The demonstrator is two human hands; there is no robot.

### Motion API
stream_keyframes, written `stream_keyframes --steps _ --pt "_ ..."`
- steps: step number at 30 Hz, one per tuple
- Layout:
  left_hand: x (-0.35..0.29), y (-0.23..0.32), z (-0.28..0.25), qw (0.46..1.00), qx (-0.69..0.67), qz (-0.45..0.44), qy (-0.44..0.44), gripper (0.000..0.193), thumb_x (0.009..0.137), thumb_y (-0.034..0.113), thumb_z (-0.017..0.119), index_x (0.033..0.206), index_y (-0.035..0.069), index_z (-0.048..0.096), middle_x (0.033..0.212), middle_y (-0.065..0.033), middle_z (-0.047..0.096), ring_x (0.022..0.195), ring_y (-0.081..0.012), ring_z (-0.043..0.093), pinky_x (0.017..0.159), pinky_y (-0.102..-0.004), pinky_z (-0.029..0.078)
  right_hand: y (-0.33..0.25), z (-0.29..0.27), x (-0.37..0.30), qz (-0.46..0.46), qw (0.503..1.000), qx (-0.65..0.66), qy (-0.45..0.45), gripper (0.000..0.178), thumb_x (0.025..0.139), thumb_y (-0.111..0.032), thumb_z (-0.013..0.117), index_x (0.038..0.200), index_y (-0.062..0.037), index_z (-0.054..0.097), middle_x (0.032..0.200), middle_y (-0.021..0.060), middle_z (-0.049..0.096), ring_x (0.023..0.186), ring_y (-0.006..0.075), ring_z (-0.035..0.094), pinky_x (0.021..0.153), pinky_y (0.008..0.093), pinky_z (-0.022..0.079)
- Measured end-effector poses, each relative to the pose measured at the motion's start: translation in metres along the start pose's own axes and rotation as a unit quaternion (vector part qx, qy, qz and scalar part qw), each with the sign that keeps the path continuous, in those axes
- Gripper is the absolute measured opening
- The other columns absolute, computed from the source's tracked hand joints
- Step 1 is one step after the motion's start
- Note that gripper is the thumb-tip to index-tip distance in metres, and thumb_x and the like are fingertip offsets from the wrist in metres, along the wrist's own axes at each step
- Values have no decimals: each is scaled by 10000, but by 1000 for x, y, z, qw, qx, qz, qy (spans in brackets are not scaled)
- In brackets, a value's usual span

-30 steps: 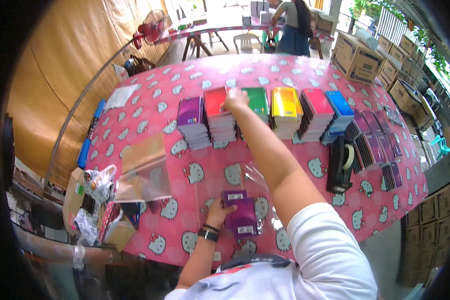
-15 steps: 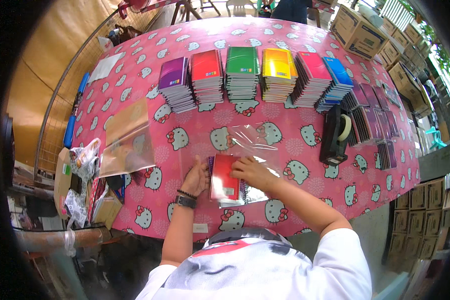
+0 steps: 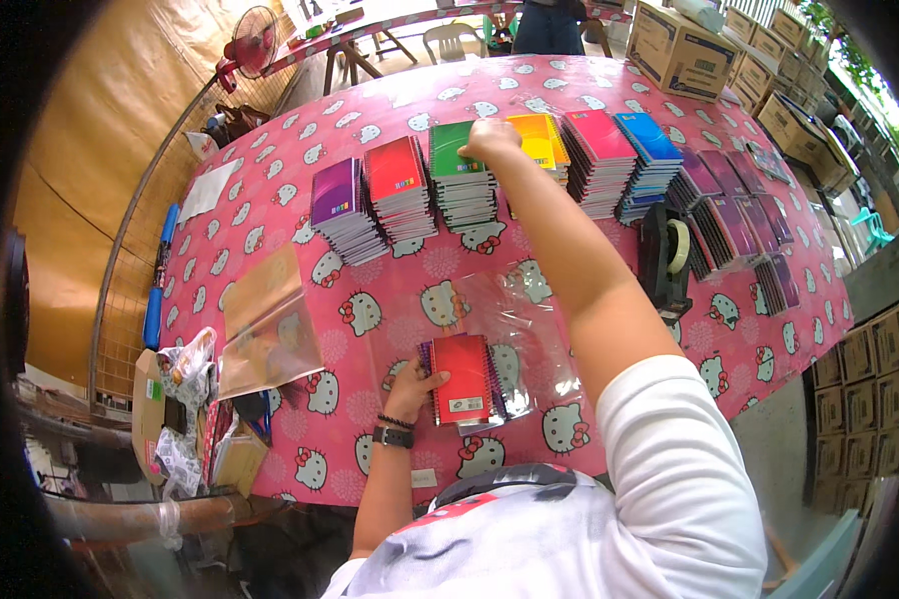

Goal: The person picks up sets of small notebooks from stacks on a table, places them into a clear plastic bag, and seals the bag using tape from a dispenser.

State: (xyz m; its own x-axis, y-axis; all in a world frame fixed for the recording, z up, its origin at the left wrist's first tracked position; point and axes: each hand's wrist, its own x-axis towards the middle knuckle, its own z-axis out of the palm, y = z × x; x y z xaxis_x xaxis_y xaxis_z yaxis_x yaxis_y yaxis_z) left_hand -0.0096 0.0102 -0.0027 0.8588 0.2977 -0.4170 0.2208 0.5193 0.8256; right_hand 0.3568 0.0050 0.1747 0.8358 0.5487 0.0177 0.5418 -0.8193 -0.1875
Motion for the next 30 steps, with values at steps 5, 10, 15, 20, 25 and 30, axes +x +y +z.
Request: stream_keyframes --steps 5,10,15,20,25,30 --pt "-7 6 -4 1000 -5 -7 8 423 773 24 686 1146 -18 492 1039 -93 625 903 -154 612 814 -279 489 -16 -10 -5 47 990 127 -26 508 664 -267 788 1037 23 603 919 97 676 821 230 657 713 343 518" --pt "-8 9 -8 999 0 -26 39 377 822 92 663 1148 -10 503 1027 -73 625 907 -136 597 789 -272 475 -8 8 -70 -115 872 444 172 375 674 -117 723 1013 -10 603 854 76 614 768 210 588 680 313 461" --pt "1 4 -13 994 -61 -84 29 576 926 512 377 1200 17 484 1089 -95 600 927 -186 592 798 -293 460 16 67 -226 -433 820 298 226 236 659 -6 605 885 -73 594 803 91 534 796 290 520 711 401 414" --pt "-9 10 -2 998 53 19 -27 512 806 165 672 1232 3 439 1117 -107 585 990 -197 579 869 -303 448 45 115 -276 -478 846 208 -110 376 626 -17 610 986 -120 635 964 96 567 1016 281 518 918 429 401" --pt "-8 4 -10 999 33 -8 6 556 721 29 714 1204 -9 439 1116 -101 586 995 -186 576 864 -295 450 62 14 -143 -211 899 287 254 223 738 -77 587 946 -2 618 842 154 645 747 308 610 693 392 488" --pt "-4 7 -4 999 43 -3 -8 553 722 32 714 1199 -12 439 1110 -103 590 1002 -186 573 870 -294 447 98 -16 -35 114 986 49 113 488 763 -437 660 1007 -16 619 1016 195 633 958 288 618 781 388 493"
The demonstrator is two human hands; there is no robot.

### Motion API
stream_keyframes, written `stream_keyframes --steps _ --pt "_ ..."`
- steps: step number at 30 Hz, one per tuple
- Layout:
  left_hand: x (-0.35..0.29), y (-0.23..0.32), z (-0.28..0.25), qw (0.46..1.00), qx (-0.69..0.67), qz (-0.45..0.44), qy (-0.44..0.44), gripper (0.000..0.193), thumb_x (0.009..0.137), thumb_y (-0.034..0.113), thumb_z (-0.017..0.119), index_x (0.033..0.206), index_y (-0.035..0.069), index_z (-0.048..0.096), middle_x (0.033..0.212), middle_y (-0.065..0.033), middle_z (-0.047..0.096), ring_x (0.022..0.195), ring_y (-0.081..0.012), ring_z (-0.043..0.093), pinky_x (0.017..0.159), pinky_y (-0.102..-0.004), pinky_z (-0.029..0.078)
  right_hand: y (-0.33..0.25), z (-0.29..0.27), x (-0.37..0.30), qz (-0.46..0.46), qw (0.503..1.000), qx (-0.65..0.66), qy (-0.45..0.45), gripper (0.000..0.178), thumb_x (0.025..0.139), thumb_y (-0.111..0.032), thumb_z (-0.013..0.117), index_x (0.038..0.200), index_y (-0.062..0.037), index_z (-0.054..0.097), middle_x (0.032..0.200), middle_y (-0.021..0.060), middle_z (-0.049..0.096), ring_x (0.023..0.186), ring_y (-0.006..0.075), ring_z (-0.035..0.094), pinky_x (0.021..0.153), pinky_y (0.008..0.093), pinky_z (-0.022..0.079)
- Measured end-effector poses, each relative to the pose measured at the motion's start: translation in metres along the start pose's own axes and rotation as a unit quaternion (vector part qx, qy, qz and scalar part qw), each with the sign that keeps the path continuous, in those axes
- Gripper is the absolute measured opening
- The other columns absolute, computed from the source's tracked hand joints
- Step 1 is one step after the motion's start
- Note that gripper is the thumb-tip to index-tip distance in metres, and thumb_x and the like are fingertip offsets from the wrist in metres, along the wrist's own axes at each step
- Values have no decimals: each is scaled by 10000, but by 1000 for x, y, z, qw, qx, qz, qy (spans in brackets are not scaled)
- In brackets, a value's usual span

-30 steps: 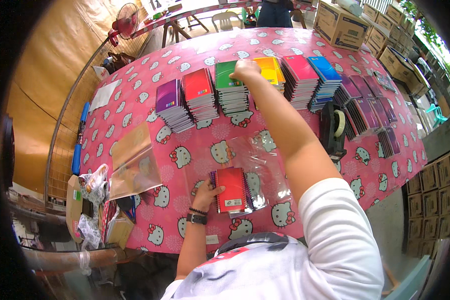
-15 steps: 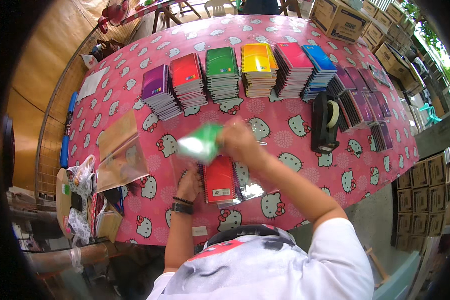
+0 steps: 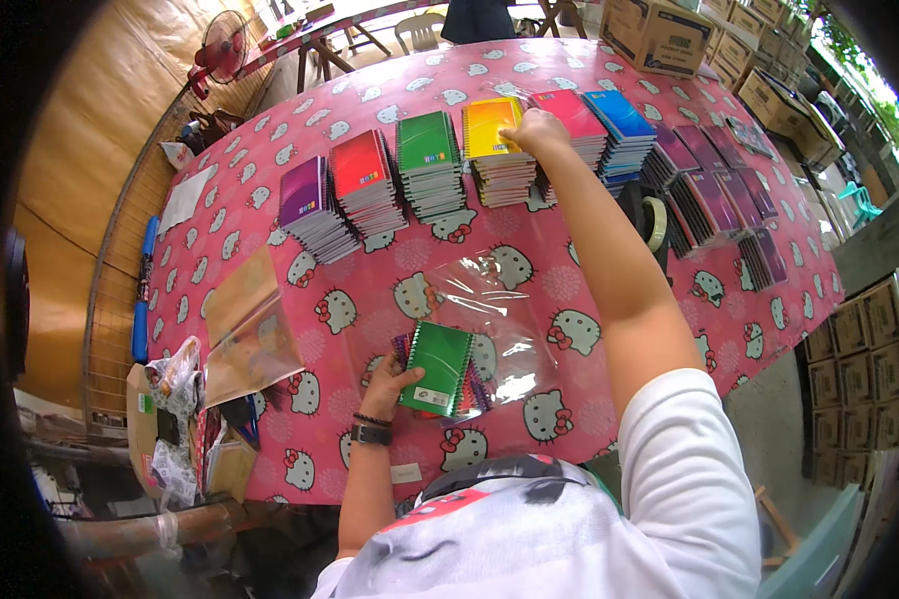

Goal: The person picks up sets of small notebooks from stacks on a table, places them into a clear plastic bag, and seals the bag using tape from a dispenser.

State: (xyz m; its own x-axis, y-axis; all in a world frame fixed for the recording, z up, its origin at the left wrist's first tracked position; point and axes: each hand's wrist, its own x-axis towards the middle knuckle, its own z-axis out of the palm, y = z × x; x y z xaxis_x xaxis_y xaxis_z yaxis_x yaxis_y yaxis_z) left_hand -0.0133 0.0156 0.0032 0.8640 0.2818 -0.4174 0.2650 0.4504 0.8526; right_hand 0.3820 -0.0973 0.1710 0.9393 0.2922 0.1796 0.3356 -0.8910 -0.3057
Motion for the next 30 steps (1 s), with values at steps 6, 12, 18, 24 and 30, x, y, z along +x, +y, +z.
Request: stream_keyframes --steps 6,12,18,24,30 --pt "1 0 3 1000 -1 5 -10 565 728 43 716 1215 -17 435 1102 -107 591 998 -185 574 869 -291 446 11 6 25 -17 998 66 -14 545 662 -363 764 1088 -58 612 1026 158 646 895 279 647 757 366 517" --pt "-1 -7 -8 999 -35 -12 14 424 878 301 588 1156 -10 511 1066 -76 606 963 -141 567 853 -307 439 -21 11 -151 -378 829 386 142 191 746 30 599 928 -12 561 856 68 591 763 167 592 617 287 471" --pt "-1 -6 -5 993 -89 26 -72 520 830 263 650 1221 -11 442 1111 -90 577 1004 -195 569 871 -314 456 20 79 -297 -529 819 186 -121 382 686 -21 589 1048 -138 609 1149 68 538 1140 243 473 939 433 370" --pt "-3 -7 -4 999 -31 -2 -5 520 735 72 699 1186 -11 454 1082 -108 581 952 -198 585 817 -319 483 30 28 -157 -453 855 250 24 283 665 -34 642 947 -21 623 1003 126 630 965 298 587 852 380 452" --pt "-1 -8 2 998 -47 35 -5 474 743 82 696 1154 -11 480 1043 -96 597 923 -185 592 813 -315 484 104 11 -21 -230 951 -107 175 304 773 -132 605 1073 -80 614 1067 169 609 1038 261 562 903 438 391"
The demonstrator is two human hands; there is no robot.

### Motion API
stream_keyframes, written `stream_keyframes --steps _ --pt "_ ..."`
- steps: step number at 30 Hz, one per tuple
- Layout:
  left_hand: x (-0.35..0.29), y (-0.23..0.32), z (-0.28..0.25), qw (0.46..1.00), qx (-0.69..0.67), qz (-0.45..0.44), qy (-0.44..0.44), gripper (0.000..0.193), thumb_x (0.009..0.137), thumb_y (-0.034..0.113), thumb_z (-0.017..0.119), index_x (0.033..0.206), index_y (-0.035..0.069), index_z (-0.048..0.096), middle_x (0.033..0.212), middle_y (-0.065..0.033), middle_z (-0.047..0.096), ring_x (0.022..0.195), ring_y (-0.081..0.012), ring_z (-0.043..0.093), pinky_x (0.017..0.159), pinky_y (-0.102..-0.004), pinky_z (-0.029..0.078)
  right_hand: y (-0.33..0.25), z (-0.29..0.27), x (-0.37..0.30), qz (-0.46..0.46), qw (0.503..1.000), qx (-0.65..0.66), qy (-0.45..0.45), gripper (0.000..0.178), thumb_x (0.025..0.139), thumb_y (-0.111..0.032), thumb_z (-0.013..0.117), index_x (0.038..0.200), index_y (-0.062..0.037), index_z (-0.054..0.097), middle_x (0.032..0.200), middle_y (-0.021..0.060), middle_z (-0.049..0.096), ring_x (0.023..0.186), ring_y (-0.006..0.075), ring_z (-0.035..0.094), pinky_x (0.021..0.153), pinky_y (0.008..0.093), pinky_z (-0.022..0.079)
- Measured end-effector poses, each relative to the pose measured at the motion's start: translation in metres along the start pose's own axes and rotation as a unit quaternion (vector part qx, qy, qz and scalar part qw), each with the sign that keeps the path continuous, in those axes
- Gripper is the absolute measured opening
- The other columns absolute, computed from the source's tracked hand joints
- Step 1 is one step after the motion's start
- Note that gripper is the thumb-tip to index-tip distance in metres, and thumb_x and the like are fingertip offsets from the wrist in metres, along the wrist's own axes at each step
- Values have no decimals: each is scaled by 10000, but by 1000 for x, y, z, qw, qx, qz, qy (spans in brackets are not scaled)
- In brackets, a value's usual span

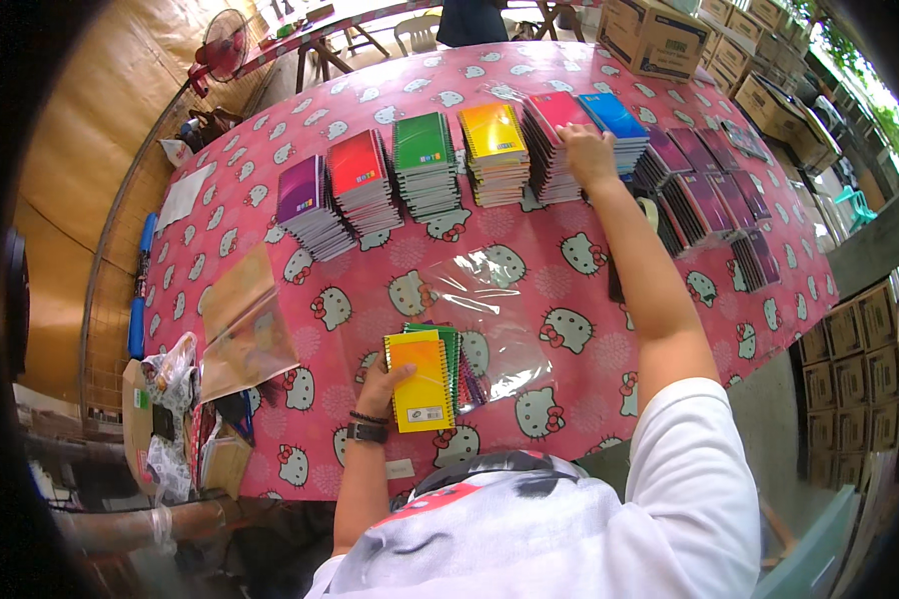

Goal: The person picks up sets of small notebooks from stacks on a table, places them into a clear plastic bag, and seals the bag using tape from a dispenser.

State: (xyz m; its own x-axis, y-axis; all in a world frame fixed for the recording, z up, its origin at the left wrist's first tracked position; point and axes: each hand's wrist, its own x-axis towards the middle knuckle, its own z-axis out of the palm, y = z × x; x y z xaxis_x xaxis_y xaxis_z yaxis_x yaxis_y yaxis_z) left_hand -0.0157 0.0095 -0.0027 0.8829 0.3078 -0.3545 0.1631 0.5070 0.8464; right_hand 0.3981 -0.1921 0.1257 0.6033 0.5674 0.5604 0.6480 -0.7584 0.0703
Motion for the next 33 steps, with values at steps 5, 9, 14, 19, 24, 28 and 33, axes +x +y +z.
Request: stream_keyframes --steps 5,9,14,19,24,28,33 --pt "1 -1 3 1000 17 4 -9 498 735 102 715 1160 -11 482 1046 -92 599 928 -183 592 819 -309 478 24 -37 -1 -11 978 193 83 132 830 -80 542 893 -46 652 887 148 655 824 234 636 744 362 463" --pt "-1 -7 -7 1000 17 14 4 535 727 131 736 1168 -15 472 1058 -88 594 949 -180 581 831 -302 469 -47 -119 -26 88 909 401 67 161 879 -131 545 961 -23 632 843 93 651 758 170 599 704 289 461" --pt "-4 3 1 999 42 10 10 573 752 249 743 1177 -12 461 1069 -81 587 972 -163 564 839 -286 454 -140 -143 -74 41 760 593 -263 189 904 -142 527 1001 -29 642 888 27 640 834 81 550 749 229 442" --pt "3 -10 -12 999 44 17 16 586 833 448 613 1178 -2 467 1078 -77 587 967 -162 568 835 -270 448 -199 -98 -111 -76 710 596 -366 165 895 -93 536 1018 -41 633 878 28 635 831 81 551 753 244 447" --pt "-3 -5 -7 995 -95 5 -17 664 887 577 424 1233 10 449 1159 -83 557 1057 -184 526 922 -301 394 -212 -78 -129 146 630 712 -272 225 873 -79 571 1095 -48 559 899 56 622 786 97 591 664 230 497" --pt "-2 -6 -8 985 -142 62 -69 684 903 585 357 1295 26 401 1267 -103 485 1162 -199 452 1002 -339 316 -217 -86 -180 257 552 750 -258 285 809 -46 643 1026 -27 459 815 51 603 642 100 595 509 234 515" --pt "-12 -5 -12 999 -8 27 -31 420 831 260 613 1177 35 529 1117 -67 591 1018 -167 555 892 -320 422 -203 -87 -197 24 766 557 -320 246 761 -119 692 907 -6 528 756 101 619 631 179 610 573 294 492"
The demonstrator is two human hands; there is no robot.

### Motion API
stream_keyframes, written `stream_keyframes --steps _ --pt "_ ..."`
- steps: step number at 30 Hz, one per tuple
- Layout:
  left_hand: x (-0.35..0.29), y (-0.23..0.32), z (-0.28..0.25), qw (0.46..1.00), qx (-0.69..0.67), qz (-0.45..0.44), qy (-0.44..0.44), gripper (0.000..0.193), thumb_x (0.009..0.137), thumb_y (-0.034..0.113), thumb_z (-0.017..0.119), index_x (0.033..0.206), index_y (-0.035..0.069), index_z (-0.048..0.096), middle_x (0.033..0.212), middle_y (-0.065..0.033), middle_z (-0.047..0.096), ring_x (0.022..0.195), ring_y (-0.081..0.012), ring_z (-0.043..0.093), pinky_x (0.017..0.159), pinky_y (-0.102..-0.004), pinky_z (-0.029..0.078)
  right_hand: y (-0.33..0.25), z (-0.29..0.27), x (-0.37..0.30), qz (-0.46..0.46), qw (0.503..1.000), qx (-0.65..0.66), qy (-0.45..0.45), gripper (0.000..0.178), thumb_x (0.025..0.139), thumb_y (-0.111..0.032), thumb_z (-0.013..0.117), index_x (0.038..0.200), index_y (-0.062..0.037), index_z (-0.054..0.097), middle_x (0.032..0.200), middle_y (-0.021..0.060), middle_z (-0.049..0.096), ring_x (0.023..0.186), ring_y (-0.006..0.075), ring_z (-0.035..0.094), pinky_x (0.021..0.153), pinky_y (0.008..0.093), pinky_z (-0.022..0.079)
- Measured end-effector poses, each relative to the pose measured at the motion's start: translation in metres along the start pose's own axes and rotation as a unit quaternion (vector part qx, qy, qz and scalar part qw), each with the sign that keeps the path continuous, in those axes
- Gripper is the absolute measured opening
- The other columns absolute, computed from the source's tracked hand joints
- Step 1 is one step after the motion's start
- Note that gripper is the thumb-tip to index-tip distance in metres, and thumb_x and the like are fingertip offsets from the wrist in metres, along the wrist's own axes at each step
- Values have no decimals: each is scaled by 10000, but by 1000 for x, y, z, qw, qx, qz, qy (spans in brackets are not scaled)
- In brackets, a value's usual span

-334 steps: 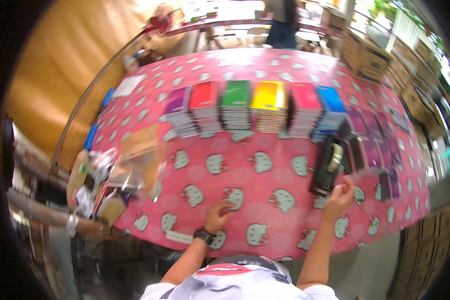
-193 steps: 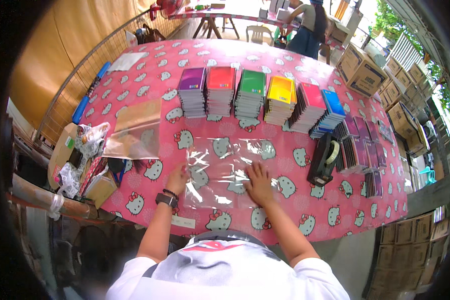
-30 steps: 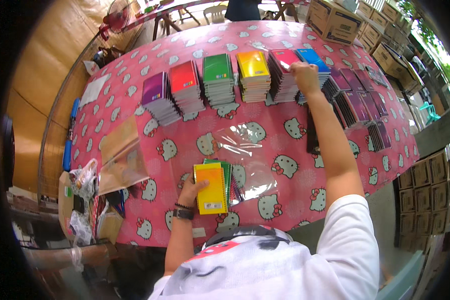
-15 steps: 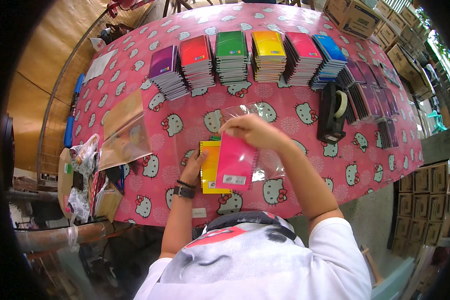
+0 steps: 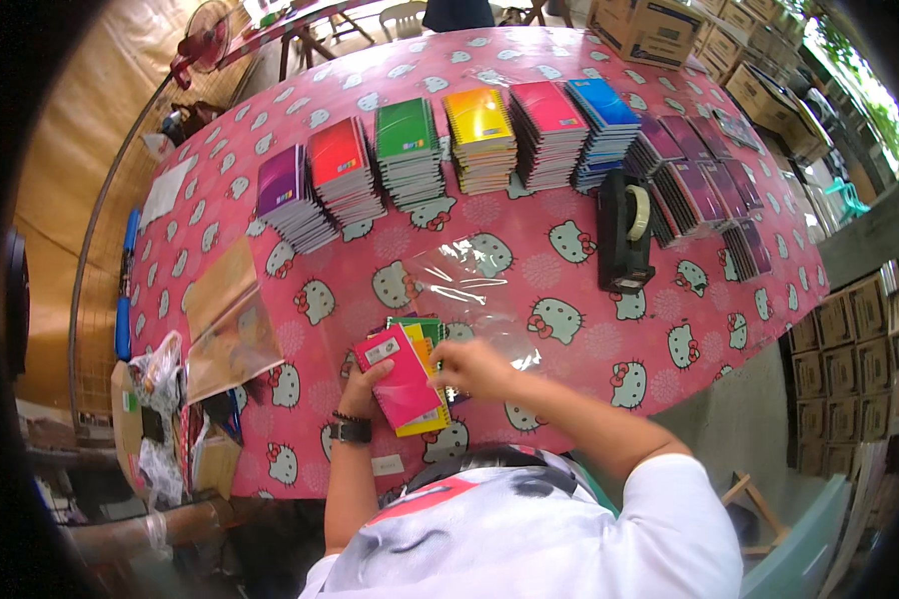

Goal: The person picks up sets of small notebooks from stacks on a table, places them into a clear plastic bag, and seals the bag using tape from a dispenser.

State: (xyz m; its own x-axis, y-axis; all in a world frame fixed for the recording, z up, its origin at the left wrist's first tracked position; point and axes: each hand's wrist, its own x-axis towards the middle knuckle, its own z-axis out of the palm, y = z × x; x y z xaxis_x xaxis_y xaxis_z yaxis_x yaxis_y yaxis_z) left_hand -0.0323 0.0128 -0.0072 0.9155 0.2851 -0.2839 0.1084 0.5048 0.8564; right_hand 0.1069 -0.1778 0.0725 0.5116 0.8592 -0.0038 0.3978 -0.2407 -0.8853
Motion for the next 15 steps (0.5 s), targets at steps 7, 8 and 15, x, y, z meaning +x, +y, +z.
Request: stream_keyframes --steps 7,8,15 --pt "0 3 2 999 36 -5 29 389 763 145 690 1119 33 578 1049 -44 626 957 -157 590 856 -306 453 40 -267 104 32 693 -578 429 470 755 -80 557 1222 -72 503 1227 140 531 1164 281 466 955 421 389" --pt "4 1 3 999 32 -3 20 394 764 142 689 1125 33 574 1054 -45 624 961 -157 589 860 -307 452 72 -295 101 81 706 -583 394 417 769 -76 547 1186 -79 535 1192 140 556 1132 271 497 937 435 396" --pt "-1 2 3 1000 16 5 20 411 770 130 678 1150 30 557 1067 -48 615 978 -156 580 866 -304 447 54 -319 77 -87 756 -453 465 173 811 -65 541 942 -59 653 890 164 640 861 253 621 730 364 473"
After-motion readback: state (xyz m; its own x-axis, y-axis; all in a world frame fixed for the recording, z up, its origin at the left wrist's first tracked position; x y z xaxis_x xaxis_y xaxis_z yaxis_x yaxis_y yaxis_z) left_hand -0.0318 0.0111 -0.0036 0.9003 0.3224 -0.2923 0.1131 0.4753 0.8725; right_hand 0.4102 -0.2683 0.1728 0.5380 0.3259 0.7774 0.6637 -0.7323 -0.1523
